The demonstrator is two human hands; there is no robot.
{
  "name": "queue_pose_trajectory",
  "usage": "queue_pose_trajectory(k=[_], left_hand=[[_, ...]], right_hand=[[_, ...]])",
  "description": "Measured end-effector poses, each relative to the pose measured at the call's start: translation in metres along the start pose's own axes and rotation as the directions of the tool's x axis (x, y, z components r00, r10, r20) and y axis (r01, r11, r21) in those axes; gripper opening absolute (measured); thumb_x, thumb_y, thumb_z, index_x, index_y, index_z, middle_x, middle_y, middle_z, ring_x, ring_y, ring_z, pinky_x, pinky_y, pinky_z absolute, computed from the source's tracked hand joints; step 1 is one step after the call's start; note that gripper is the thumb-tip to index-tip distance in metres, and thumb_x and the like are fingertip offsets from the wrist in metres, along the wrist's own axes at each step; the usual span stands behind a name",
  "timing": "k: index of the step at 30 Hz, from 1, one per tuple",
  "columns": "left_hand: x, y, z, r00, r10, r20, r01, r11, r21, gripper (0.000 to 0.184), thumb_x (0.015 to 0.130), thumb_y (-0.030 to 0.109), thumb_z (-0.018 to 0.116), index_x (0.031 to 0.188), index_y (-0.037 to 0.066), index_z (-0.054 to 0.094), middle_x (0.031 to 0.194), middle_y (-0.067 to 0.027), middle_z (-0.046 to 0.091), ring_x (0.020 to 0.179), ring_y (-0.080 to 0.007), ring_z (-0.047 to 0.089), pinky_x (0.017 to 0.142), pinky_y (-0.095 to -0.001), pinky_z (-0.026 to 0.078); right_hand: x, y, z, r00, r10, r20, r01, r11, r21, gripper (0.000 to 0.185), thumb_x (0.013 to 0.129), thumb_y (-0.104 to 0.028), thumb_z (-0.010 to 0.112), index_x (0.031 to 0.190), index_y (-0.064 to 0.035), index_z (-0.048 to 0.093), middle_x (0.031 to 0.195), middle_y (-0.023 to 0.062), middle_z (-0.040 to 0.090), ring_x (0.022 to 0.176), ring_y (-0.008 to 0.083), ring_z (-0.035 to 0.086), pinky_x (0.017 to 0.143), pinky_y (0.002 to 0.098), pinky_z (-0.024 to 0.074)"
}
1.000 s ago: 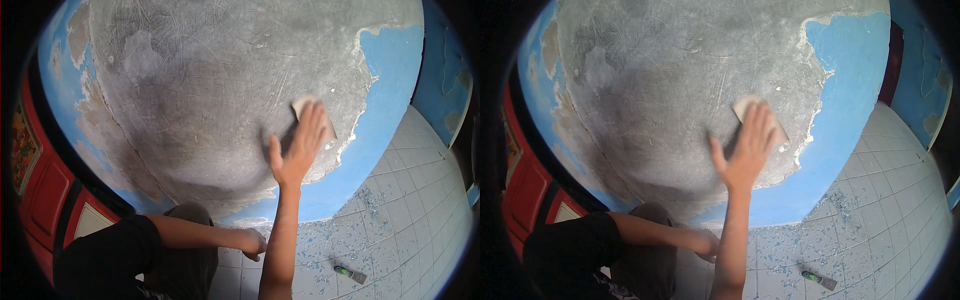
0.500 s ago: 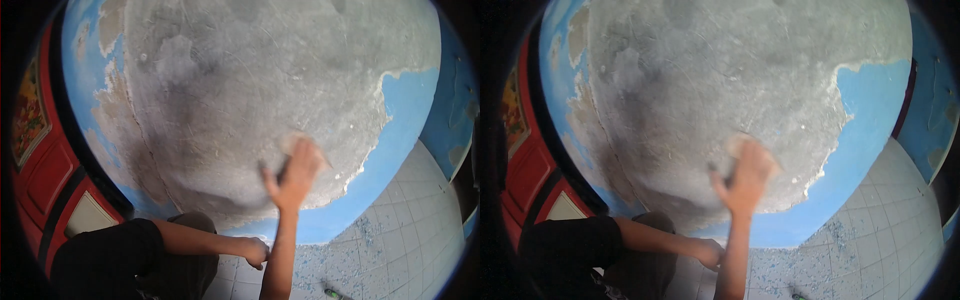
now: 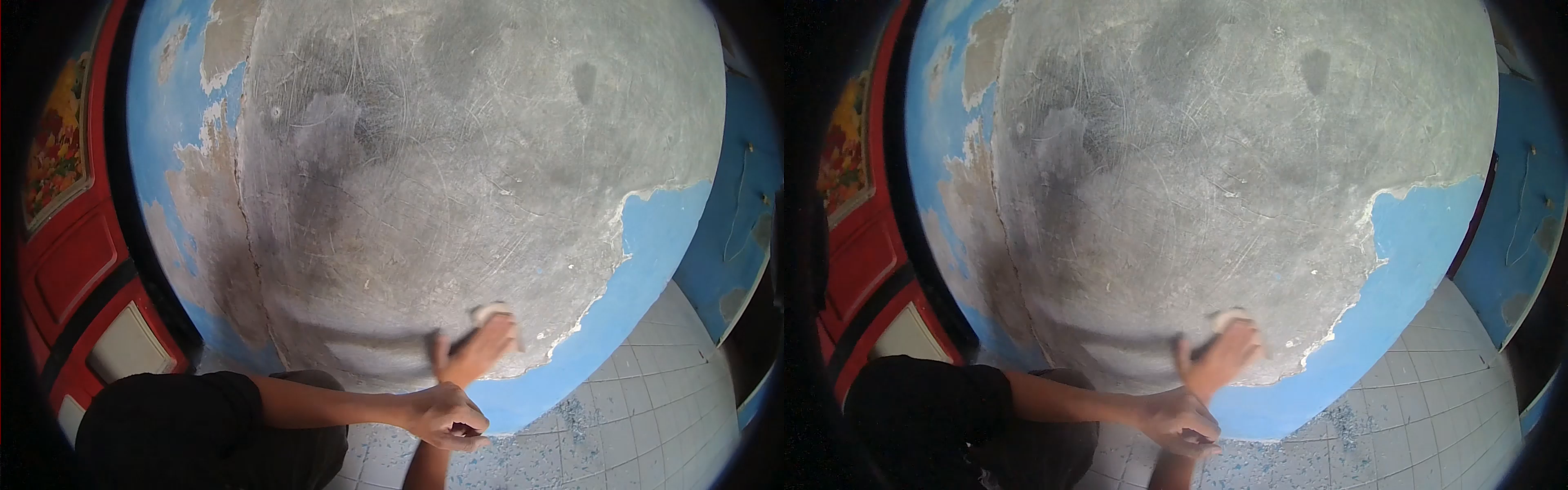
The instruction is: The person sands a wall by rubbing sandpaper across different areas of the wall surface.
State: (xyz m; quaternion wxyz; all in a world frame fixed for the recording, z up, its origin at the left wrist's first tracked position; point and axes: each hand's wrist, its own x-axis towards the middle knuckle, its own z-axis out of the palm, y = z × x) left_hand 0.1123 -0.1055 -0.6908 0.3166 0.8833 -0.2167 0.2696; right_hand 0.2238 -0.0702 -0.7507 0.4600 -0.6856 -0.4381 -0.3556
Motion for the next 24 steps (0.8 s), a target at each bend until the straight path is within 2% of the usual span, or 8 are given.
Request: queue_pose_trajectory(k=[4,7,11,14,16,18,21,24], left_hand=[[-0.004,0.008,-0.003,0.999,-0.047,-0.014,0.047,0.999,-0.011,0.029,0.081,0.017,0.06,0.056,0.008,0.049,0.047,0.0,0.046,0.04,-0.0142,0.047,0.038,-0.0284,0.034],[-0.006,0.008,0.011,1.0,0.013,0.022,-0.012,0.999,-0.053,0.027,0.08,0.015,0.06,0.056,0.008,0.05,0.048,0.0001,0.047,0.04,-0.0147,0.047,0.038,-0.0281,0.034],[-0.006,0.013,0.034,0.999,0.052,-0.012,-0.053,0.988,-0.144,0.029,0.075,0.01,0.059,0.053,0.007,0.041,0.044,-0.0043,0.044,0.038,-0.0197,0.042,0.039,-0.032,0.031],[-0.008,0.016,0.033,0.997,0.082,-0.013,-0.083,0.991,-0.109,0.027,0.073,0.01,0.06,0.053,0.007,0.042,0.045,-0.005,0.045,0.038,-0.0202,0.043,0.04,-0.0327,0.032],[-0.009,0.017,0.029,0.999,0.05,-0.008,-0.051,0.993,-0.107,0.026,0.071,0.01,0.06,0.053,0.007,0.043,0.046,-0.0052,0.046,0.039,-0.0225,0.045,0.04,-0.0331,0.033],[-0.011,0.015,0.03,0.999,0.027,-0.028,-0.031,0.989,-0.147,0.026,0.072,0.01,0.059,0.053,0.006,0.043,0.046,-0.0053,0.046,0.04,-0.0233,0.045,0.04,-0.0333,0.033],[-0.013,0.019,0.031,0.999,0.02,-0.03,-0.024,0.985,-0.171,0.023,0.07,0.01,0.059,0.052,0.006,0.045,0.046,-0.0059,0.047,0.041,-0.0249,0.046,0.04,-0.0344,0.034],[-0.009,0.026,0.026,0.969,0.018,0.247,-0.012,1.0,-0.029,0.017,0.073,0.021,0.061,0.061,0.009,0.058,0.057,-0.0055,0.058,0.052,-0.0211,0.057,0.047,-0.0334,0.043]], right_hand=[[0.012,0.029,-0.014,0.911,0.272,-0.309,-0.218,0.956,0.198,0.089,0.079,-0.057,0.044,0.137,0.0066,0.02,0.141,0.028,0.021,0.131,0.0421,0.018,0.106,0.0552,0.0081],[-0.016,-0.03,0.018,0.929,0.225,-0.294,-0.186,0.97,0.155,0.089,0.081,-0.059,0.043,0.137,0.0053,0.018,0.142,0.0264,0.018,0.134,0.0384,0.014,0.107,0.0528,0.0054],[-0.07,-0.105,0.03,0.946,-0.174,0.274,0.135,0.978,0.158,0.087,0.077,-0.058,0.047,0.133,0.0054,0.029,0.135,0.0261,0.034,0.13,0.0399,0.024,0.106,0.0541,0.0107],[-0.064,-0.059,0.044,0.875,-0.483,-0.024,0.481,0.875,-0.052,0.088,0.074,-0.057,0.051,0.132,0.0058,0.031,0.132,0.0263,0.038,0.127,0.0418,0.029,0.106,0.0545,0.0135],[-0.037,-0.039,0.019,0.969,-0.088,0.232,0.107,0.992,-0.071,0.088,0.074,-0.057,0.051,0.134,0.0039,0.03,0.134,0.0258,0.035,0.126,0.0422,0.031,0.106,0.0548,0.0137],[-0.002,-0.013,0.003,0.983,0.042,-0.179,-0.046,0.999,-0.018,0.088,0.076,-0.06,0.047,0.136,0.0025,0.027,0.14,0.0264,0.026,0.131,0.0413,0.021,0.106,0.0541,0.0109],[0.017,-0.001,-0.009,0.954,0.119,-0.277,-0.117,0.993,0.022,0.089,0.076,-0.06,0.047,0.136,0.0022,0.026,0.141,0.0272,0.023,0.132,0.0418,0.019,0.107,0.0537,0.0095],[0.012,-0.051,0.009,0.948,0.097,-0.302,-0.061,0.99,0.127,0.088,0.079,-0.061,0.043,0.135,0.0042,0.027,0.141,0.0246,0.023,0.131,0.0398,0.022,0.106,0.0543,0.0102]])
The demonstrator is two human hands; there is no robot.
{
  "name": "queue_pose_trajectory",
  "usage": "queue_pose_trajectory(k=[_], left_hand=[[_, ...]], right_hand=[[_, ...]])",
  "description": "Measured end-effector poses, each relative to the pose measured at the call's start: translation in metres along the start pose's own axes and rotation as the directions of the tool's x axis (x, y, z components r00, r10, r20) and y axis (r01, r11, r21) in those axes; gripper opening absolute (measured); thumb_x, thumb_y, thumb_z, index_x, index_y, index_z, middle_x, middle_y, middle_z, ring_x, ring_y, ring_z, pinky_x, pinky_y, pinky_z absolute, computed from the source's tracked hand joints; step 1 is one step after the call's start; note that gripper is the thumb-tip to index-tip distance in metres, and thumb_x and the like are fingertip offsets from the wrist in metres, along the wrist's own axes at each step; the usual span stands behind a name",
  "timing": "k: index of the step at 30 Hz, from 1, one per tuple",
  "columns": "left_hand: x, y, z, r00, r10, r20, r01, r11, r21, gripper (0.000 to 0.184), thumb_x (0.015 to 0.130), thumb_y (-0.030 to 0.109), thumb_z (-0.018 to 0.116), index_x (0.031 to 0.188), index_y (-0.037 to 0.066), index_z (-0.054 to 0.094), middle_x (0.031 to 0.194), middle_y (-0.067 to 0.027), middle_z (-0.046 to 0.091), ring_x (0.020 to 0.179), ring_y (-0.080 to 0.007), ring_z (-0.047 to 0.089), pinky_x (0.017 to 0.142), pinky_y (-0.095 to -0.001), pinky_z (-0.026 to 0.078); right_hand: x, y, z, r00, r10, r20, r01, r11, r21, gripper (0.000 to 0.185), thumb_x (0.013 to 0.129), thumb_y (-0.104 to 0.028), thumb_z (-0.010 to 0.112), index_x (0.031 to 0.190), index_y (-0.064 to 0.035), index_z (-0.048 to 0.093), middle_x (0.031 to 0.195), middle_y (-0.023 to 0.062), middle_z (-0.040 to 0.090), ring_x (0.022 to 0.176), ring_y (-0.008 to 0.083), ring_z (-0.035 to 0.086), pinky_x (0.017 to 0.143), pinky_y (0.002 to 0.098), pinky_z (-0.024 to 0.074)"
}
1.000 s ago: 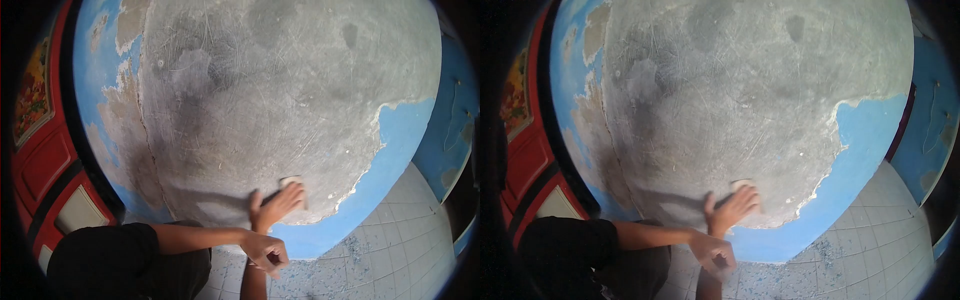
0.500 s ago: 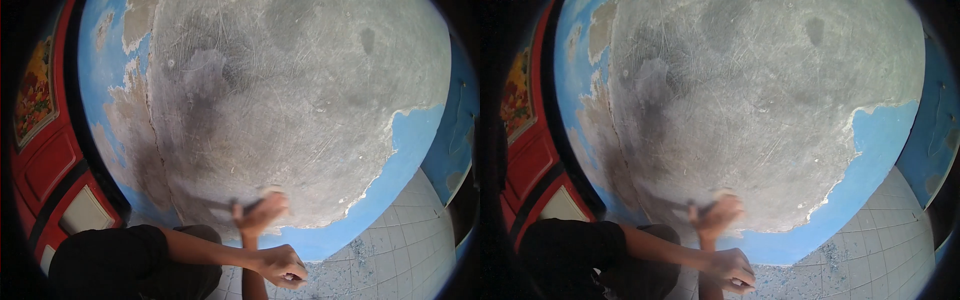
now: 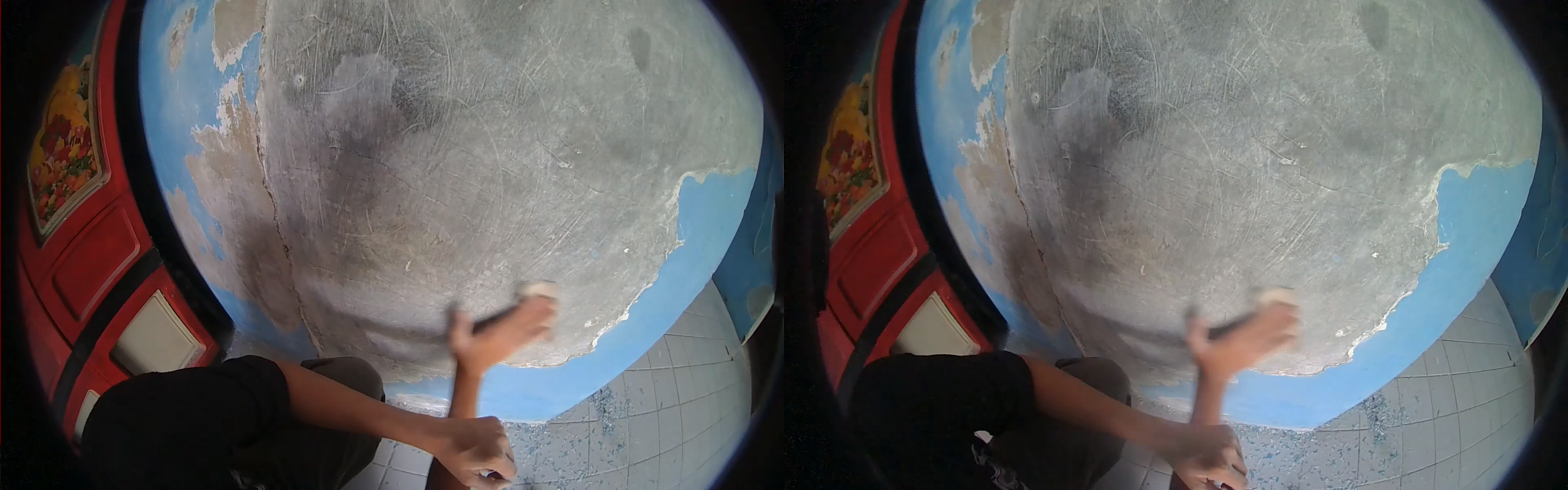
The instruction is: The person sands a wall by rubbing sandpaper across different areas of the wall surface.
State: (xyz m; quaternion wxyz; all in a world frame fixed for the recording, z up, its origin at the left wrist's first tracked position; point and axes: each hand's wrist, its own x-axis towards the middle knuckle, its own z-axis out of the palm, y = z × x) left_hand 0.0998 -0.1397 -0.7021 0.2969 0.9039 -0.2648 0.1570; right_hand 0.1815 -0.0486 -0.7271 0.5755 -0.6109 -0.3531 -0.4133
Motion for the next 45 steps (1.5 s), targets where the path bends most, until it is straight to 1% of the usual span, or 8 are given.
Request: queue_pose_trajectory(k=[3,13,14,20,29,30,36,45], left_hand=[[0.002,0.004,0.01,0.995,0.078,-0.057,-0.08,0.996,-0.035,0.021,0.075,0.017,0.059,0.056,0.01,0.051,0.051,-0.003,0.052,0.044,-0.0186,0.05,0.042,-0.031,0.036],[-0.018,-0.022,0.029,0.858,0.206,-0.471,-0.287,0.952,-0.105,0.023,0.083,0.011,0.054,0.063,0.003,0.046,0.056,-0.0085,0.046,0.049,-0.0226,0.048,0.047,-0.0313,0.036],[-0.012,-0.013,0.004,0.992,0.121,0.034,-0.105,0.948,-0.299,0.024,0.084,0.01,0.05,0.063,-0.001,0.042,0.06,-0.0126,0.046,0.054,-0.027,0.048,0.052,-0.0327,0.038],[-0.004,0.009,0.009,0.995,0.093,-0.032,-0.094,0.995,-0.041,0.021,0.076,0.018,0.059,0.057,0.01,0.054,0.052,-0.005,0.054,0.045,-0.0217,0.051,0.043,-0.0331,0.037],[-0.02,-0.009,0.008,0.989,0.14,-0.045,-0.146,0.903,-0.405,0.03,0.084,0.018,0.045,0.064,-0.004,0.043,0.056,-0.0163,0.044,0.056,-0.0332,0.049,0.054,-0.0371,0.038],[-0.012,0.015,0.006,0.988,0.096,-0.118,-0.1,0.994,-0.035,0.021,0.075,0.018,0.058,0.057,0.009,0.052,0.051,-0.0067,0.051,0.044,-0.0228,0.05,0.043,-0.0337,0.037],[-0.005,0.024,0.006,0.994,0.106,0.039,-0.104,0.993,-0.059,0.02,0.077,0.019,0.057,0.06,0.01,0.053,0.052,-0.0059,0.052,0.044,-0.0223,0.05,0.043,-0.0331,0.037],[-0.004,0.02,0.01,0.996,0.085,0.013,-0.084,0.994,-0.075,0.018,0.074,0.016,0.057,0.058,0.009,0.05,0.05,-0.0064,0.05,0.043,-0.0234,0.048,0.042,-0.0339,0.036]], right_hand=[[-0.046,-0.056,-0.001,0.854,-0.206,0.477,0.206,0.977,0.054,0.089,0.08,-0.064,0.039,0.132,0.0081,0.031,0.135,0.0267,0.033,0.127,0.0388,0.031,0.105,0.0546,0.0127],[0.06,0.005,-0.014,0.996,0.02,0.089,-0.008,0.99,-0.137,0.082,0.085,-0.06,0.031,0.14,-0.0024,0.014,0.143,0.0247,0.017,0.133,0.0386,0.017,0.107,0.0539,0.0067],[0.06,-0.002,-0.009,0.999,0.031,0.026,-0.029,0.997,-0.074,0.081,0.086,-0.059,0.031,0.141,-0.0033,0.013,0.143,0.0243,0.017,0.133,0.0383,0.016,0.107,0.0547,0.0065],[-0.018,-0.086,-0.001,0.869,-0.158,0.469,0.11,0.986,0.128,0.084,0.083,-0.06,0.037,0.139,-0.0002,0.019,0.142,0.0241,0.021,0.133,0.0369,0.02,0.107,0.053,0.0118],[0.037,-0.015,-0.012,0.99,0.123,0.064,-0.114,0.986,-0.123,0.08,0.085,-0.054,0.038,0.14,-0.0004,0.015,0.143,0.0251,0.015,0.133,0.038,0.018,0.108,0.0512,0.011],[0.038,-0.018,-0.01,0.991,0.128,0.031,-0.126,0.991,-0.052,0.084,0.083,-0.058,0.039,0.14,-0.0003,0.013,0.143,0.0269,0.012,0.133,0.039,0.016,0.108,0.0515,0.0111],[-0.004,-0.074,-0.01,0.922,-0.069,0.38,0.015,0.99,0.143,0.083,0.085,-0.051,0.044,0.14,0.0005,0.01,0.143,0.0283,0.009,0.133,0.0412,0.013,0.108,0.0505,0.0137],[0.015,-0.052,-0.008,0.991,0.05,0.124,-0.064,0.992,0.111,0.087,0.083,-0.055,0.044,0.139,0.0021,0.011,0.143,0.0279,0.01,0.133,0.042,0.011,0.107,0.0517,0.0126]])
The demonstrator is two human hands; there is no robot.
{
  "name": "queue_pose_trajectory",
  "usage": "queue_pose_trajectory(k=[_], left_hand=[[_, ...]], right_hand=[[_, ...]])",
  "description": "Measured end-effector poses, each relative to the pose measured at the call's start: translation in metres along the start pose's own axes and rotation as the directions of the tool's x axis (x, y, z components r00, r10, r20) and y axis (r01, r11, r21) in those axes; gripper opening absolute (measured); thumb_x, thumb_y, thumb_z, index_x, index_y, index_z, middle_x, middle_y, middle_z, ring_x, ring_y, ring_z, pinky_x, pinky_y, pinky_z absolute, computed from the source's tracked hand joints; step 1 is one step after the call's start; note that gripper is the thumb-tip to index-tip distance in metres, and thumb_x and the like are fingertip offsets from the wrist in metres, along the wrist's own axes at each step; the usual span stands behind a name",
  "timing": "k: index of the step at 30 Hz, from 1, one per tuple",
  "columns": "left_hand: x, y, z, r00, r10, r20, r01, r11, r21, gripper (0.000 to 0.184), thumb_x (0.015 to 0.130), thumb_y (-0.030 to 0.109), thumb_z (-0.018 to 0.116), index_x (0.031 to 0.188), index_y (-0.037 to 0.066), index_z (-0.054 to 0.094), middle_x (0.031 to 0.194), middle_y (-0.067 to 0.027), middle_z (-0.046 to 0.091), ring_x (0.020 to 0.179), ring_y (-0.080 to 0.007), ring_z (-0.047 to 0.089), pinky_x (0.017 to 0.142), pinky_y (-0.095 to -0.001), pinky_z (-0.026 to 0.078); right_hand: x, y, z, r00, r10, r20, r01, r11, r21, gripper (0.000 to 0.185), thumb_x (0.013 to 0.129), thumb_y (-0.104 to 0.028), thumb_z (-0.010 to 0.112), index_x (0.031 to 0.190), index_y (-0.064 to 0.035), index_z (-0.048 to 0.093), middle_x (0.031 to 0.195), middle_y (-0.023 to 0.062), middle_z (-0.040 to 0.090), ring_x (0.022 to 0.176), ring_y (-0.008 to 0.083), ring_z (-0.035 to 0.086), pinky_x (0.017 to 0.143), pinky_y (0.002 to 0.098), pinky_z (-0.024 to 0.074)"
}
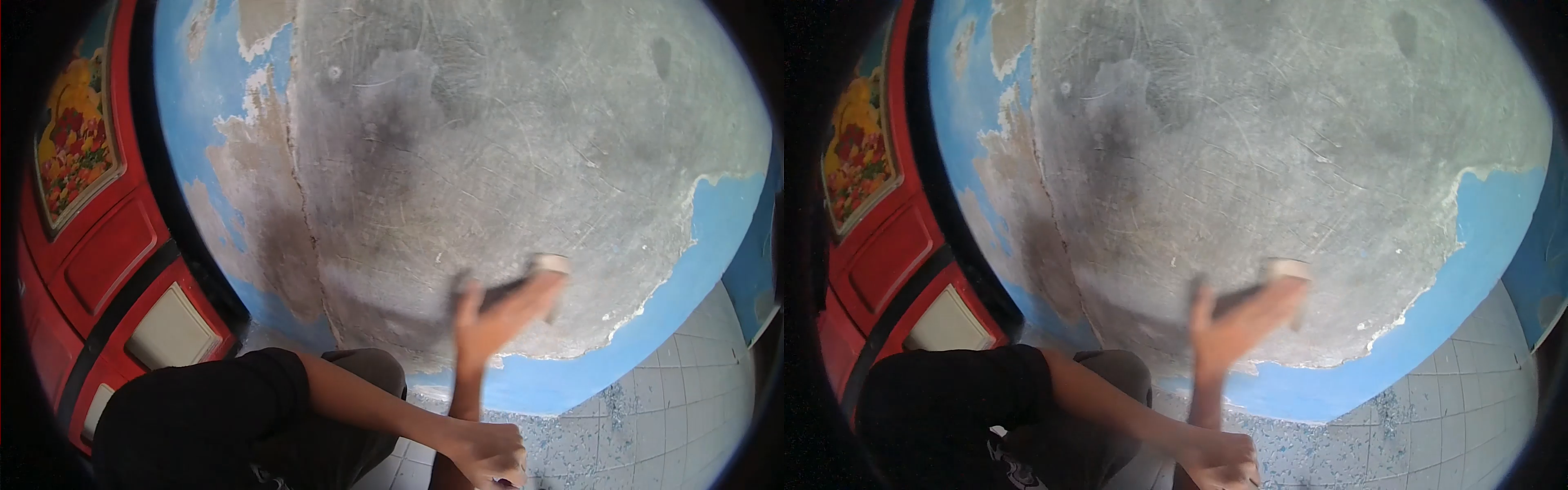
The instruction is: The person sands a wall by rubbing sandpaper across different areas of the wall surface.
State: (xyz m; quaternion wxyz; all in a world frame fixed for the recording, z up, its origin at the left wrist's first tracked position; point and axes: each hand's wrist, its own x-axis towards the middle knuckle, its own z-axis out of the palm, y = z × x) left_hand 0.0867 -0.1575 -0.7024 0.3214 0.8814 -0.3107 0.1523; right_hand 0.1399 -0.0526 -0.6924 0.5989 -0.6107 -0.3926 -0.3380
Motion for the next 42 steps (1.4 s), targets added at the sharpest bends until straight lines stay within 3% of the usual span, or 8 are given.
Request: queue_pose_trajectory(k=[5,12,18,20,29,37,40,42], left_hand=[[0.005,0.002,0.004,1.0,0.018,0.0,-0.018,1.0,0.006,0.019,0.073,0.018,0.058,0.058,0.01,0.051,0.049,-0.0066,0.05,0.043,-0.024,0.049,0.041,-0.0348,0.036],[0.001,0.0,-0.003,0.999,-0.001,-0.039,0.002,0.999,0.04,0.02,0.074,0.019,0.059,0.058,0.01,0.053,0.048,-0.0067,0.049,0.042,-0.0234,0.049,0.041,-0.0345,0.036],[0.006,-0.005,0.005,0.998,0.02,0.051,-0.021,1.0,0.01,0.019,0.076,0.02,0.058,0.06,0.01,0.054,0.049,-0.0064,0.05,0.044,-0.0223,0.05,0.042,-0.0339,0.037],[0.008,-0.003,0.005,0.998,0.014,0.056,-0.016,1.0,0.019,0.019,0.076,0.02,0.059,0.06,0.01,0.055,0.05,-0.0065,0.05,0.044,-0.0221,0.049,0.043,-0.0339,0.037],[-0.001,-0.009,0.01,0.98,0.073,-0.183,-0.074,0.997,0.003,0.021,0.069,0.011,0.059,0.053,0.005,0.047,0.046,-0.0076,0.047,0.041,-0.0267,0.048,0.041,-0.0352,0.035],[0.012,0.004,0.003,0.996,0.021,0.089,-0.023,1.0,0.02,0.018,0.077,0.021,0.059,0.062,0.009,0.057,0.049,-0.0073,0.05,0.043,-0.0224,0.05,0.044,-0.0342,0.038],[0.011,0.009,-0.002,0.997,-0.02,0.077,0.015,0.998,0.061,0.02,0.076,0.022,0.059,0.06,0.009,0.057,0.05,-0.0073,0.051,0.044,-0.0227,0.051,0.044,-0.0344,0.038],[0.011,0.009,-0.005,0.996,-0.049,0.07,0.046,0.998,0.053,0.023,0.076,0.022,0.059,0.058,0.009,0.056,0.05,-0.0077,0.051,0.044,-0.0237,0.051,0.043,-0.0351,0.038]], right_hand=[[-0.045,-0.006,0.011,0.923,-0.086,0.374,0.158,0.973,-0.165,0.089,0.085,-0.057,0.038,0.137,0.0091,0.011,0.143,0.0288,0.009,0.133,0.0422,0.009,0.108,0.0499,0.0116],[0.012,0.075,-0.019,0.91,0.36,-0.207,-0.38,0.923,-0.065,0.081,0.089,-0.055,0.031,0.139,0.004,0.007,0.145,0.0249,0.006,0.136,0.0352,0.006,0.109,0.0473,0.0058],[-0.073,0.016,0.021,0.971,0.204,-0.123,-0.193,0.976,0.1,0.079,0.089,-0.047,0.035,0.137,0.0084,0.004,0.144,0.0271,0.003,0.135,0.0376,0.004,0.109,0.0476,0.0026],[-0.094,0.016,0.022,0.974,0.196,0.11,-0.193,0.981,-0.036,0.079,0.089,-0.047,0.033,0.137,0.0094,0.007,0.144,0.0284,0.003,0.135,0.0387,0.005,0.109,0.0478,0.0035],[-0.022,0.105,-0.01,0.79,0.522,-0.322,-0.545,0.838,0.025,0.075,0.093,-0.05,0.027,0.138,0.0057,0.006,0.145,0.0249,0.003,0.136,0.0352,0.003,0.11,0.0463,0.0049],[-0.082,0.073,0.015,0.872,0.455,-0.182,-0.47,0.881,-0.048,0.079,0.092,-0.05,0.03,0.137,0.0083,0.002,0.145,0.0269,0.0,0.136,0.0368,0.002,0.109,0.0462,0.0026],[-0.042,0.101,-0.01,0.67,0.696,-0.258,-0.682,0.715,0.155,0.082,0.091,-0.054,0.029,0.138,0.0074,0.003,0.145,0.0263,0.0,0.136,0.0356,0.002,0.11,0.0442,0.004],[-0.047,0.096,-0.006,0.691,0.675,-0.259,-0.673,0.731,0.111,0.081,0.091,-0.054,0.029,0.138,0.0078,0.004,0.144,0.0268,0.0,0.136,0.036,0.002,0.11,0.044,0.0043]])
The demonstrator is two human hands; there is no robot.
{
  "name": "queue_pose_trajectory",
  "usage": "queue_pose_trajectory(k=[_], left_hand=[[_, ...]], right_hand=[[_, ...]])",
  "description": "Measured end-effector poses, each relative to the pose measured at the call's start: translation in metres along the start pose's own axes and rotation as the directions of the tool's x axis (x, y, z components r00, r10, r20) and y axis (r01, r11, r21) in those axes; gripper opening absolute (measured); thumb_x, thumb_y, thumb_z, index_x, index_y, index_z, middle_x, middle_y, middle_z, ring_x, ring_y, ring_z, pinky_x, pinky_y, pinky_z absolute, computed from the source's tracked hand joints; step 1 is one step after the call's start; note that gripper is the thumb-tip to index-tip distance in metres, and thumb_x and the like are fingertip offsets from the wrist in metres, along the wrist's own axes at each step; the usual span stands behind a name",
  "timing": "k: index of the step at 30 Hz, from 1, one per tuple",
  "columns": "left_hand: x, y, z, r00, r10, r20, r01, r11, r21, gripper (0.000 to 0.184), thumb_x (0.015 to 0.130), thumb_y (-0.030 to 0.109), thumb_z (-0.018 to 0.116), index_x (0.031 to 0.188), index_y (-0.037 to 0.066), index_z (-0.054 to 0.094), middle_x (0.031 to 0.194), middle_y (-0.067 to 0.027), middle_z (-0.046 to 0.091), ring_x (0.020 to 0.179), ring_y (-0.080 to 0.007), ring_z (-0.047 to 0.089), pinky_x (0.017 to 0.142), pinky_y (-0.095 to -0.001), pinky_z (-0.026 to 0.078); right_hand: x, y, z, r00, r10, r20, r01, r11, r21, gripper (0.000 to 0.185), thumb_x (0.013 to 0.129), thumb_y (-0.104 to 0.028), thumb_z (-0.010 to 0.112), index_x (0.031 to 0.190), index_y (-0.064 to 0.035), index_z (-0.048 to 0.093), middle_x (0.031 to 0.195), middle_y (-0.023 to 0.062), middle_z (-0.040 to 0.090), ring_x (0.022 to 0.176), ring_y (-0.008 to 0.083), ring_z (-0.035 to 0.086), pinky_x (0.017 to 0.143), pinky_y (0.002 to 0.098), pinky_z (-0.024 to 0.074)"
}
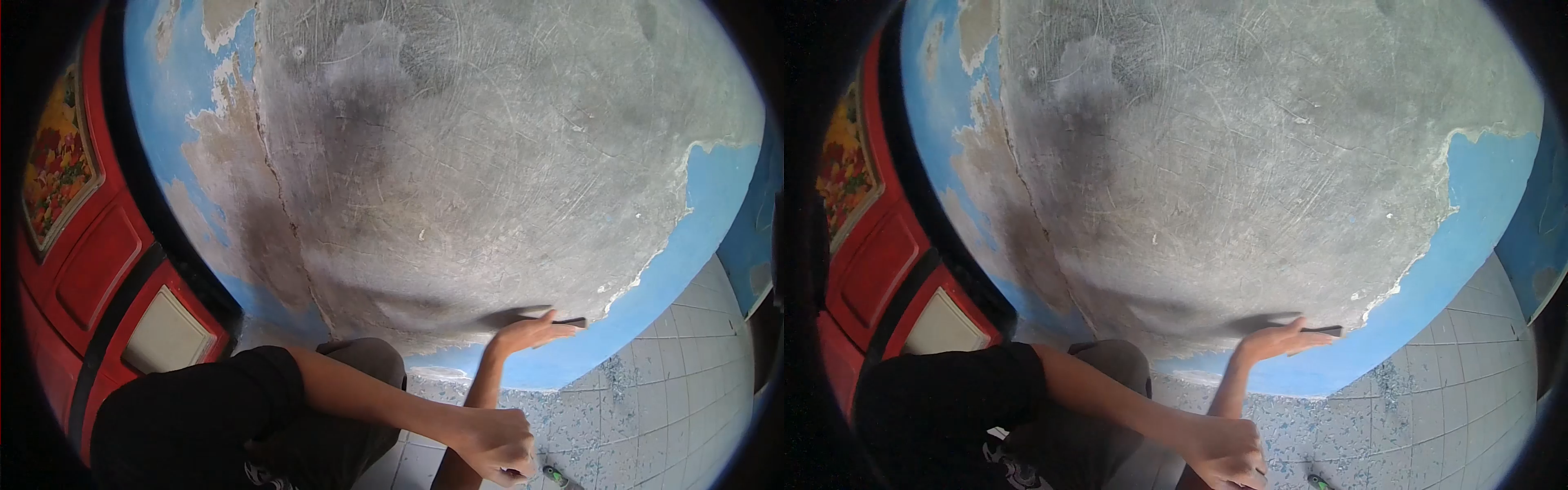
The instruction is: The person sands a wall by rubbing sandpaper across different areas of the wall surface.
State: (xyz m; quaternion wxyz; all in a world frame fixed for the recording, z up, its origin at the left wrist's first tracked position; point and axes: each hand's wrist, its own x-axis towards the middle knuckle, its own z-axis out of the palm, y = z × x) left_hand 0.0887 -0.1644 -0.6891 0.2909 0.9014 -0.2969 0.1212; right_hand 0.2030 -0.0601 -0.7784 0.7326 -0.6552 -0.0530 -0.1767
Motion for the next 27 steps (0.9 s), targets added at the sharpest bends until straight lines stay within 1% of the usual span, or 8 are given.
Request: queue_pose_trajectory(k=[3,6,12,19,22,24,26,27], left_hand=[[0.0,-0.005,0.004,0.996,0.046,-0.077,-0.048,0.999,-0.015,0.023,0.075,0.022,0.058,0.056,0.009,0.055,0.048,-0.0079,0.05,0.044,-0.0247,0.05,0.043,-0.0355,0.038],[0.004,-0.003,0.007,0.999,0.043,-0.013,-0.043,0.999,-0.01,0.022,0.075,0.023,0.058,0.057,0.01,0.054,0.049,-0.008,0.051,0.044,-0.0252,0.05,0.043,-0.0357,0.039],[-0.001,0.005,-0.002,0.999,0.026,-0.035,-0.026,0.999,-0.018,0.022,0.074,0.023,0.059,0.058,0.009,0.054,0.049,-0.0082,0.051,0.044,-0.0262,0.051,0.043,-0.0365,0.039],[0.001,0.004,0.004,0.999,0.045,-0.019,-0.045,0.999,-0.004,0.022,0.075,0.023,0.058,0.058,0.01,0.054,0.05,-0.0078,0.051,0.044,-0.0257,0.051,0.043,-0.0368,0.039],[-0.002,0.003,0.007,0.997,0.066,-0.033,-0.066,0.998,-0.022,0.022,0.075,0.024,0.059,0.058,0.01,0.054,0.05,-0.008,0.052,0.045,-0.0254,0.053,0.043,-0.0371,0.039],[-0.006,-0.002,0.007,0.999,0.014,0.035,0.0,0.924,-0.381,0.033,0.084,0.023,0.043,0.064,-0.003,0.045,0.055,-0.0189,0.045,0.059,-0.0361,0.05,0.056,-0.0399,0.039],[-0.006,-0.004,0.006,0.994,0.037,0.102,-0.018,0.984,-0.178,0.036,0.085,0.027,0.043,0.064,-0.002,0.046,0.058,-0.0202,0.049,0.062,-0.0366,0.053,0.06,-0.0444,0.039],[-0.005,-0.004,0.006,0.994,0.04,0.101,-0.022,0.984,-0.177,0.036,0.085,0.027,0.043,0.064,-0.002,0.046,0.058,-0.0202,0.049,0.062,-0.0366,0.053,0.06,-0.0444,0.039]], right_hand=[[-0.047,0.004,0.006,0.991,-0.104,0.083,0.113,0.987,-0.115,0.081,0.092,-0.053,0.026,0.137,0.0104,0.005,0.143,0.0294,0.001,0.135,0.0386,0.003,0.109,0.0454,0.0043],[-0.059,-0.001,0.002,0.977,-0.14,0.16,0.168,0.97,-0.174,0.08,0.092,-0.052,0.027,0.136,0.0108,0.004,0.143,0.0299,0.001,0.135,0.0395,0.002,0.109,0.0464,0.0029],[-0.005,-0.014,-0.005,0.998,0.047,0.052,-0.051,0.994,0.096,0.079,0.092,-0.052,0.027,0.138,0.0071,0.002,0.145,0.026,-0.002,0.136,0.0356,-0.001,0.11,0.0443,0.0019],[-0.029,-0.007,-0.007,0.99,-0.099,0.101,0.098,0.995,0.013,0.078,0.093,-0.05,0.028,0.137,0.0092,0.004,0.145,0.026,-0.002,0.136,0.0343,0.0,0.11,0.0437,0.0016],[0.009,0.01,-0.008,0.995,-0.074,0.065,0.07,0.996,0.055,0.079,0.092,-0.052,0.027,0.137,0.0095,0.004,0.145,0.0263,-0.002,0.136,0.0349,0.0,0.11,0.0431,0.0011],[0.01,0.013,-0.01,0.997,-0.05,0.066,0.047,0.998,0.047,0.08,0.092,-0.053,0.027,0.138,0.0078,0.003,0.145,0.0248,-0.002,0.136,0.0352,0.0,0.11,0.0428,0.001],[0.015,0.012,-0.006,0.999,-0.016,0.047,0.014,0.999,0.051,0.081,0.09,-0.056,0.026,0.139,0.0045,0.003,0.146,0.0218,-0.002,0.136,0.0359,0.0,0.11,0.0423,0.0007],[0.017,0.011,-0.006,0.999,-0.019,0.044,0.017,0.999,0.051,0.081,0.09,-0.056,0.026,0.139,0.0045,0.003,0.146,0.0218,-0.002,0.136,0.0359,0.0,0.11,0.0423,0.0007]])
